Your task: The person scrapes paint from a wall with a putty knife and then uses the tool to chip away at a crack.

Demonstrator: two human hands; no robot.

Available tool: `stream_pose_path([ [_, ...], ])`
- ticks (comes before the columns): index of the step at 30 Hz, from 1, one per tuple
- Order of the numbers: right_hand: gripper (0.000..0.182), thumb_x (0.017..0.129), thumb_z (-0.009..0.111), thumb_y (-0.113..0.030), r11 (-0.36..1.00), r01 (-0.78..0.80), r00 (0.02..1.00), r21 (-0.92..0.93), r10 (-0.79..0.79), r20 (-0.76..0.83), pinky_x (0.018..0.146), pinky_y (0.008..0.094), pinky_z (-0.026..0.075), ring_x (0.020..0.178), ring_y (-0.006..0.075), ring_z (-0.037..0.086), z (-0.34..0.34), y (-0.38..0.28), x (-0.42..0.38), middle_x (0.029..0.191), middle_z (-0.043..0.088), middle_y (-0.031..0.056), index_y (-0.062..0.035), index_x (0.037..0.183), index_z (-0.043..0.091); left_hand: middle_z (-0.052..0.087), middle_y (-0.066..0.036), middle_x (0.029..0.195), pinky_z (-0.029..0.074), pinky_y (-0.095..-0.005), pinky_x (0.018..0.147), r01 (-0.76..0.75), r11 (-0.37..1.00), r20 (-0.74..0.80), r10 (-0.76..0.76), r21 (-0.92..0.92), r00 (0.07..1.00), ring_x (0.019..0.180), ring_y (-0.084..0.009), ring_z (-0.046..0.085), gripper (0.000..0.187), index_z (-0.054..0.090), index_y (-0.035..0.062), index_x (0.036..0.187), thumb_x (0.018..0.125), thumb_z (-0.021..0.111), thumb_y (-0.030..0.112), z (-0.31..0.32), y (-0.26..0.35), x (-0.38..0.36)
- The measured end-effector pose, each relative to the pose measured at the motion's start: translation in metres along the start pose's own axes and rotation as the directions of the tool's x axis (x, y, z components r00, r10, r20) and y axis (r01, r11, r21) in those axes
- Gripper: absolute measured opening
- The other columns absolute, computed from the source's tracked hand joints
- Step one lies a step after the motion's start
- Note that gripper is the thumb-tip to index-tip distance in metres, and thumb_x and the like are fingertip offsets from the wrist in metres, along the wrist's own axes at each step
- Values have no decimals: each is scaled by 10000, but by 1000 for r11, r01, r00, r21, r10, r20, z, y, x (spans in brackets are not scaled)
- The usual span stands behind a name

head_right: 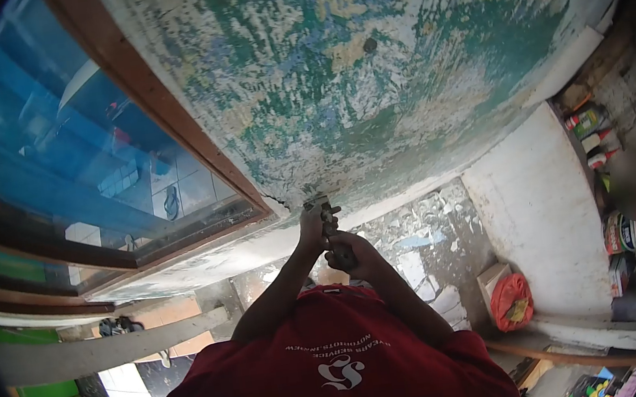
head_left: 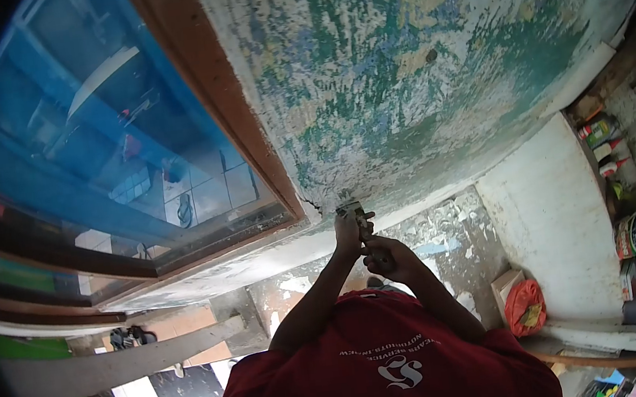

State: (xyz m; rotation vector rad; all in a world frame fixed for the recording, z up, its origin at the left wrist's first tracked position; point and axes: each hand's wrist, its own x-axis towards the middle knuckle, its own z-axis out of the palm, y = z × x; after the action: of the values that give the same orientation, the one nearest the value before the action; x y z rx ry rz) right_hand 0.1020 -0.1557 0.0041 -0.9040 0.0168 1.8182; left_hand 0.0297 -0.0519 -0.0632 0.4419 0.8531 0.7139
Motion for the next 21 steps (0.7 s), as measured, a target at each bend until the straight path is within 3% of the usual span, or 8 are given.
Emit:
stream_pose_path([
  [2,142,856,501,-143,998,-38,999,47,37,13,376,168,326,480,63,404,3,-3,-4,745,506,14,-84,980,466,610,-167,839,469,-291,472,90,991,35,-86,-102,996,584,-182,546,240,453,-6,969,901,356,203,-7,1,-3],
  [5,150,856,499,-141,992,-43,992,-119,56,111,370,168,303,473,60,386,24,-5,-8,744,495,11,-103,996,462,603,-143,846,475,-269,513,119,911,5,-128,-395,992,612,-170,550,320,462,-24,1036,913,355,251,-17,8,-20],
  [6,157,848,499,-140,970,-26,996,-242,45,74,367,176,286,474,60,388,32,-1,-6,739,483,11,-122,999,460,590,-118,832,480,-250,567,53,962,116,-22,-267,993,658,-156,558,361,465,-30,1087,923,331,262,-41,1,-10],
  [7,149,844,497,-136,958,-24,999,-285,31,20,367,180,281,474,61,387,38,5,-4,732,476,8,-122,988,460,543,-69,735,454,-220,549,58,938,92,-28,-341,995,615,-132,524,333,484,-17,1021,929,310,252,-45,2,-12],
  [9,132,837,491,-129,927,-26,997,-373,-5,-82,367,186,271,473,62,384,47,14,0,717,461,4,-122,966,462,462,-24,657,400,-201,503,175,863,214,-80,-473,974,545,-105,447,307,478,-2,935,932,298,246,-57,-3,-3],
  [13,97,825,482,-120,943,-47,999,-331,50,2,366,206,262,470,70,382,42,15,9,686,422,-4,-113,914,447,374,17,596,334,-200,457,165,842,153,-100,-514,983,494,-78,361,278,455,20,845,928,289,227,-60,-1,1],
  [19,119,816,441,-87,939,5,998,-344,-26,-55,330,200,230,445,65,358,56,28,12,669,411,10,-106,931,421,365,28,563,322,-201,454,167,919,205,-98,-357,974,485,-69,353,276,448,32,806,925,277,213,-69,7,-2],
  [21,116,817,440,-89,947,-23,998,-322,5,-57,331,193,230,447,63,363,55,24,14,670,415,14,-104,931,422,368,26,560,319,-202,447,217,879,199,-143,-424,970,484,-70,353,263,446,34,798,925,289,201,-71,6,-1],
])
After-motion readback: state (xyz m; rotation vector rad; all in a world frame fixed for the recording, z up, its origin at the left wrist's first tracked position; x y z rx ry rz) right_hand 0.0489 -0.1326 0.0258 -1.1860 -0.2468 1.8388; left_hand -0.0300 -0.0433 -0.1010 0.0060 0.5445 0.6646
